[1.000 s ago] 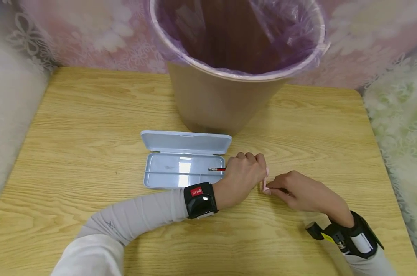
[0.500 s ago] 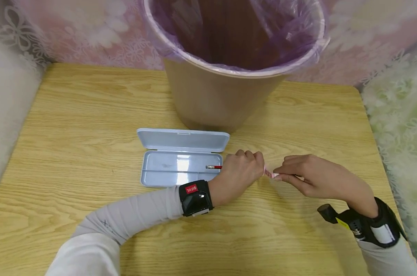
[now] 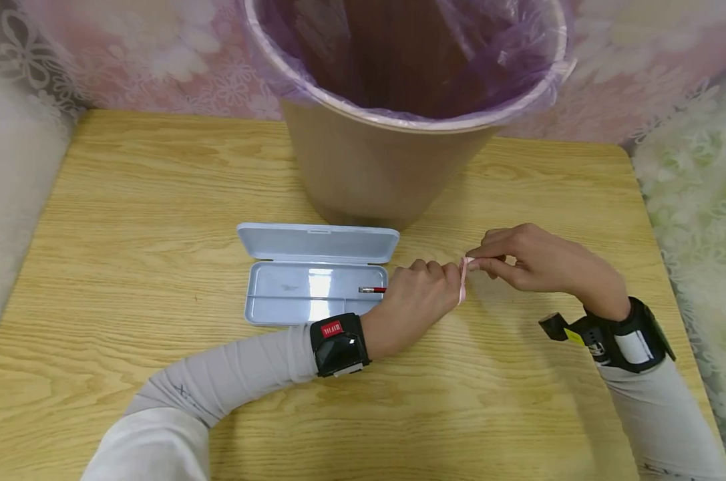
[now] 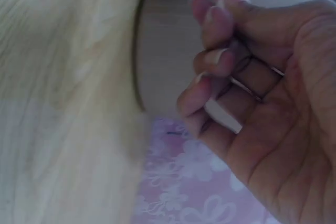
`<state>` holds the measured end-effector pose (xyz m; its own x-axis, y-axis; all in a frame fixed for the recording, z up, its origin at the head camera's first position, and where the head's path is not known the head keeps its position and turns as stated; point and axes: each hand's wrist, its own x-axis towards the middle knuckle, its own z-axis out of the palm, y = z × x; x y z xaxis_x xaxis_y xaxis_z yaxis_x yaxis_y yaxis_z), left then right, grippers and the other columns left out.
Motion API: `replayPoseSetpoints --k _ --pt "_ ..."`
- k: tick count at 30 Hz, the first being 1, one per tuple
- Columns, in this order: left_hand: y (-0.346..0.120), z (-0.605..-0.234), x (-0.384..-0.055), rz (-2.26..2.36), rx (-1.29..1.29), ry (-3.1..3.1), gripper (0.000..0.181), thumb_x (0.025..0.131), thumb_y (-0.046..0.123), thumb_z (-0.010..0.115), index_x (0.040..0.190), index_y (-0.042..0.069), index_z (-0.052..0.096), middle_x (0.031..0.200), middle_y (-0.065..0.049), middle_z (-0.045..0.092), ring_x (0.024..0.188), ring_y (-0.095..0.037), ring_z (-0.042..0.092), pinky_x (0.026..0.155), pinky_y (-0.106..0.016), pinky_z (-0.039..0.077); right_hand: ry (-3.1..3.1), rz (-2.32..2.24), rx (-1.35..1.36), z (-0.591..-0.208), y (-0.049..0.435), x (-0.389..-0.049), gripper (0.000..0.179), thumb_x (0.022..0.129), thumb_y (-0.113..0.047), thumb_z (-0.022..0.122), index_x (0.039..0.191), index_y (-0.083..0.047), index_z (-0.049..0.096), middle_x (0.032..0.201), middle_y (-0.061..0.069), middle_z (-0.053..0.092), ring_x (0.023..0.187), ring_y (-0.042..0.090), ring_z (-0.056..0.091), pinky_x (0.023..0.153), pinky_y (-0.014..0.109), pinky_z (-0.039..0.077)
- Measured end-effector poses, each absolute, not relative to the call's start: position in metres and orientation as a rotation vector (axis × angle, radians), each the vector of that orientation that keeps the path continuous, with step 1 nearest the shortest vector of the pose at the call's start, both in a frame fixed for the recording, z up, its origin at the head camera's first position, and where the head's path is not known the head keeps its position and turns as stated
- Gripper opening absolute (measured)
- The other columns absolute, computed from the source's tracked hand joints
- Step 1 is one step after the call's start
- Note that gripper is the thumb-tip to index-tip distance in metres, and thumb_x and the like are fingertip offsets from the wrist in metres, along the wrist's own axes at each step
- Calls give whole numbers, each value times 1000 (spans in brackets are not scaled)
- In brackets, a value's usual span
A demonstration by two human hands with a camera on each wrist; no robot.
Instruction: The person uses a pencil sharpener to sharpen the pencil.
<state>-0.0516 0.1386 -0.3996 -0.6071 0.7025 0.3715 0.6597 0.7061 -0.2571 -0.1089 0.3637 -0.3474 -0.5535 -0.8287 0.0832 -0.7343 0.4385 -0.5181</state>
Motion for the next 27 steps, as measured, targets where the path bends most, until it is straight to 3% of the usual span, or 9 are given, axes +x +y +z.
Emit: replayPoseSetpoints --k 2,10,13,18,21,27 --pt "139 -400 -51 109 -1042 -2481 27 107 14 43 115 17 68 66 9 54 54 -4 49 43 -18 40 2501 -751 -1337 -353 364 -113 21 92 -2 71 107 -15 78 74 -17 56 65 -8 47 58 14 42" --pt "138 -398 -50 90 -1091 -2537 22 102 9 48 87 20 59 65 8 53 55 -5 50 43 -20 42 2354 -717 -1057 -378 361 -118 22 96 0 66 110 -10 79 73 -17 52 64 -4 44 57 21 42" --pt "138 -396 -51 95 -1092 -2558 20 101 10 49 87 21 58 66 8 53 56 -6 52 44 -20 43 2389 -677 -1028 -382 355 -110 18 96 -1 65 95 -13 78 71 -16 51 62 -5 40 57 21 39" --pt "140 -393 -52 49 -1102 -2612 24 107 23 47 86 19 57 68 6 56 58 -7 55 47 -20 46 2394 -629 -1006 -391 348 -86 30 96 -2 64 71 -19 58 64 -16 38 57 -6 31 55 19 32" --pt "141 -393 -52 55 -1100 -2642 27 109 28 45 87 18 58 69 5 58 59 -6 56 48 -20 47 2414 -639 -982 -393 347 -73 27 96 -5 65 73 -18 61 64 -16 37 55 -7 29 53 18 31" --pt "144 -395 -50 89 -1087 -2661 20 106 20 48 89 17 58 70 5 59 59 -6 56 49 -20 48 2410 -672 -1042 -390 345 -49 17 98 -13 67 83 -20 70 67 -18 47 59 -9 34 54 15 34"
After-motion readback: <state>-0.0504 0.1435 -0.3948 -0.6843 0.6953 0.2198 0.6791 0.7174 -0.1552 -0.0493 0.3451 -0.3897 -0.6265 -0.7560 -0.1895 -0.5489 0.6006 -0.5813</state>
